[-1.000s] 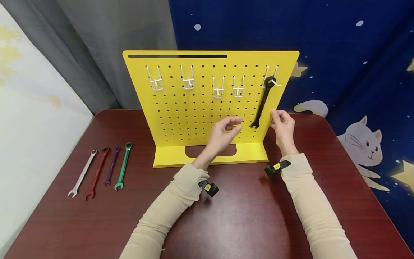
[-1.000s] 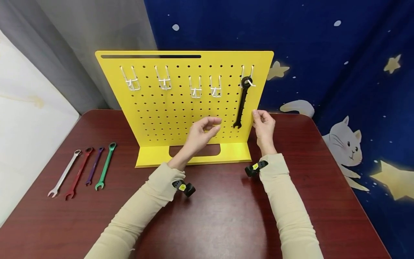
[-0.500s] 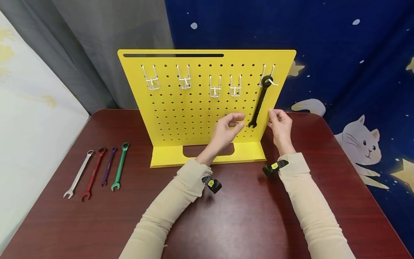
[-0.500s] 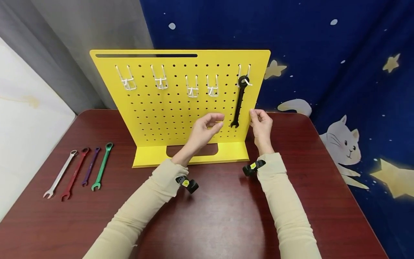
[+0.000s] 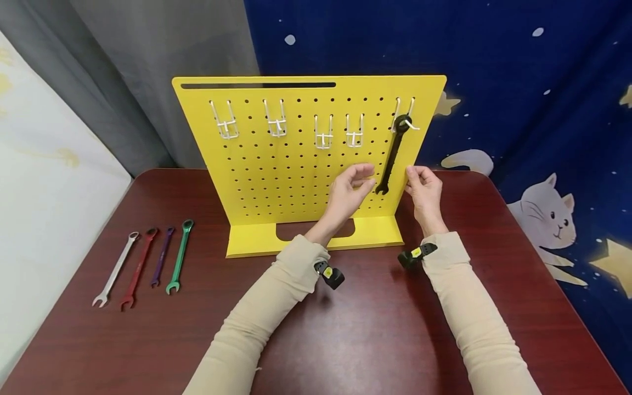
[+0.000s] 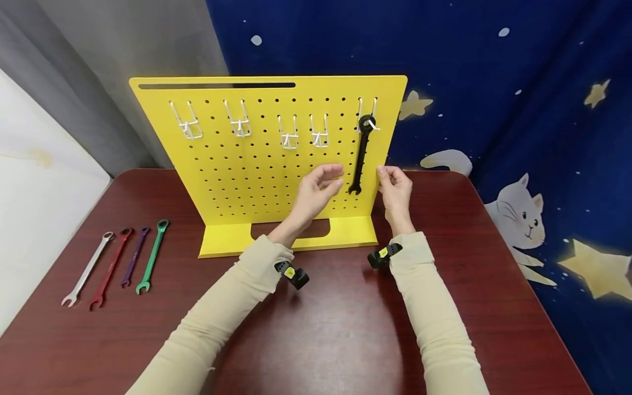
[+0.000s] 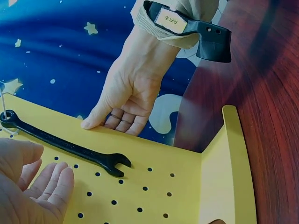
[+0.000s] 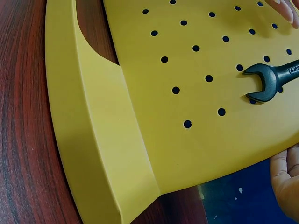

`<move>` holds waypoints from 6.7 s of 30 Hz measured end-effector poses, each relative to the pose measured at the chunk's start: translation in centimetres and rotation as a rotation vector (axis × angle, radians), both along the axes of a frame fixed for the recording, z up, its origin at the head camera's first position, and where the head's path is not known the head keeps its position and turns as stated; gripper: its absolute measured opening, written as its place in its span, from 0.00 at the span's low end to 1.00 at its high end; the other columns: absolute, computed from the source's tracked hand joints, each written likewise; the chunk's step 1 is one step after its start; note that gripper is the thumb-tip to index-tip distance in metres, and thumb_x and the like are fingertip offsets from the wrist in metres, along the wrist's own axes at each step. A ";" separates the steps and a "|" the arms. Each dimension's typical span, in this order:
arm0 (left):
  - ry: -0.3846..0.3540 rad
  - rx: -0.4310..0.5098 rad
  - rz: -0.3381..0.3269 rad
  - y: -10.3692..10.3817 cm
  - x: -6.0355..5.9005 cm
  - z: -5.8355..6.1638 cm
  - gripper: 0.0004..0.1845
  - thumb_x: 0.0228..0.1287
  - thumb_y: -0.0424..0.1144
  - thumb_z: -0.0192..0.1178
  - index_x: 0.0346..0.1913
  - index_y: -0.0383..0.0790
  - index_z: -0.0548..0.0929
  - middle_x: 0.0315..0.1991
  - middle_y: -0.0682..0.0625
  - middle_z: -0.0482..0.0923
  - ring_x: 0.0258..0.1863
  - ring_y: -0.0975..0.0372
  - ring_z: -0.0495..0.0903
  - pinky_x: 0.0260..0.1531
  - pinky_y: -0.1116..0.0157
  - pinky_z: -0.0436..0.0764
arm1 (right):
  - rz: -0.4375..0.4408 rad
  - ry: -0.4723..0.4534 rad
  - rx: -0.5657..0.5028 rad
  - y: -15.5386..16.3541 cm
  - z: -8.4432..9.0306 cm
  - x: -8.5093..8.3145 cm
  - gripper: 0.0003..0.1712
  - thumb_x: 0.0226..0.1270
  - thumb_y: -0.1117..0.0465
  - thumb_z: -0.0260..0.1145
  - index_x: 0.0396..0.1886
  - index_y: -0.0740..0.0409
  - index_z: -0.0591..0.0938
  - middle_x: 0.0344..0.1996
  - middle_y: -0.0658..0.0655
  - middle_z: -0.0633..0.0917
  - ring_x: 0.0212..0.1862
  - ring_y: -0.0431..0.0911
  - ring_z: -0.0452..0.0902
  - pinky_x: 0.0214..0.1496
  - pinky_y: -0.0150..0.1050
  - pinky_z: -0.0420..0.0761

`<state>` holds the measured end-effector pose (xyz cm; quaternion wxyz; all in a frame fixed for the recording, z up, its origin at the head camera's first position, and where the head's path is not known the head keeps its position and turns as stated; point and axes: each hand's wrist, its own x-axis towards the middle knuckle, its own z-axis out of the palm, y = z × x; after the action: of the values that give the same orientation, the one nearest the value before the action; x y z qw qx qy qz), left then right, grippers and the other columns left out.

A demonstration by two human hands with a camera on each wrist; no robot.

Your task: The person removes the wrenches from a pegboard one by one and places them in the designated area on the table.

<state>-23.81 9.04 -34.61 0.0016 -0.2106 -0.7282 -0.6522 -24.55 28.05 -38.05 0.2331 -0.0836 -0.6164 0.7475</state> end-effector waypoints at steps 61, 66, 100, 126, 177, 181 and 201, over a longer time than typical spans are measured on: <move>-0.039 0.059 -0.005 4.3 -0.1 0.5 0.18 0.66 0.34 0.57 0.58 0.38 0.73 0.53 0.45 0.77 0.53 0.59 0.77 0.51 0.71 0.75 | -0.008 0.026 0.027 0.0 -0.4 -0.2 0.05 0.63 0.60 0.64 0.28 0.55 0.80 0.27 0.47 0.83 0.32 0.38 0.77 0.36 0.29 0.80; -0.039 0.091 -0.004 4.3 0.0 0.4 0.17 0.66 0.33 0.57 0.57 0.38 0.74 0.50 0.44 0.78 0.49 0.58 0.78 0.46 0.72 0.77 | 0.029 0.069 0.000 0.6 -1.2 -0.7 0.07 0.62 0.57 0.65 0.28 0.55 0.81 0.28 0.48 0.83 0.33 0.37 0.79 0.36 0.29 0.80; -0.130 0.245 -0.128 3.6 0.9 0.6 0.16 0.65 0.30 0.57 0.55 0.35 0.77 0.43 0.35 0.81 0.32 0.69 0.79 0.37 0.69 0.82 | -0.005 0.048 0.002 -0.1 -0.3 -0.2 0.06 0.63 0.61 0.63 0.26 0.55 0.80 0.25 0.47 0.83 0.30 0.37 0.79 0.34 0.28 0.81; -0.130 0.242 -0.238 3.0 3.0 1.3 0.16 0.65 0.28 0.56 0.56 0.32 0.76 0.46 0.29 0.77 0.39 0.51 0.82 0.40 0.66 0.83 | -0.021 0.034 -0.003 -0.1 -0.5 -0.1 0.08 0.65 0.63 0.63 0.25 0.53 0.80 0.22 0.47 0.80 0.27 0.36 0.74 0.29 0.25 0.78; -0.241 0.175 -0.255 -6.9 6.3 0.8 0.13 0.64 0.28 0.58 0.50 0.29 0.77 0.38 0.35 0.80 0.32 0.61 0.83 0.41 0.58 0.83 | -0.013 -0.027 0.029 -0.1 -0.1 0.3 0.08 0.61 0.55 0.65 0.29 0.55 0.80 0.30 0.48 0.83 0.34 0.40 0.77 0.39 0.28 0.79; -0.216 0.194 -0.272 -7.7 6.3 0.4 0.12 0.64 0.27 0.57 0.49 0.27 0.77 0.35 0.40 0.81 0.31 0.62 0.84 0.42 0.55 0.82 | -0.014 -0.030 0.024 0.0 0.0 0.3 0.09 0.60 0.55 0.66 0.29 0.55 0.80 0.30 0.49 0.82 0.34 0.40 0.77 0.40 0.29 0.79; -0.161 0.001 -0.147 -12.1 6.7 -0.7 0.11 0.63 0.30 0.59 0.47 0.30 0.79 0.31 0.50 0.83 0.34 0.53 0.83 0.37 0.66 0.81 | -0.014 -0.045 0.026 -0.1 0.1 0.2 0.09 0.61 0.55 0.65 0.32 0.56 0.80 0.32 0.49 0.82 0.37 0.41 0.77 0.44 0.33 0.79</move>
<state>-17.11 -3.09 -35.33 -0.1049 -0.2104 -0.7081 -0.6658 -24.36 27.91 -37.96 0.2255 -0.1017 -0.6306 0.7356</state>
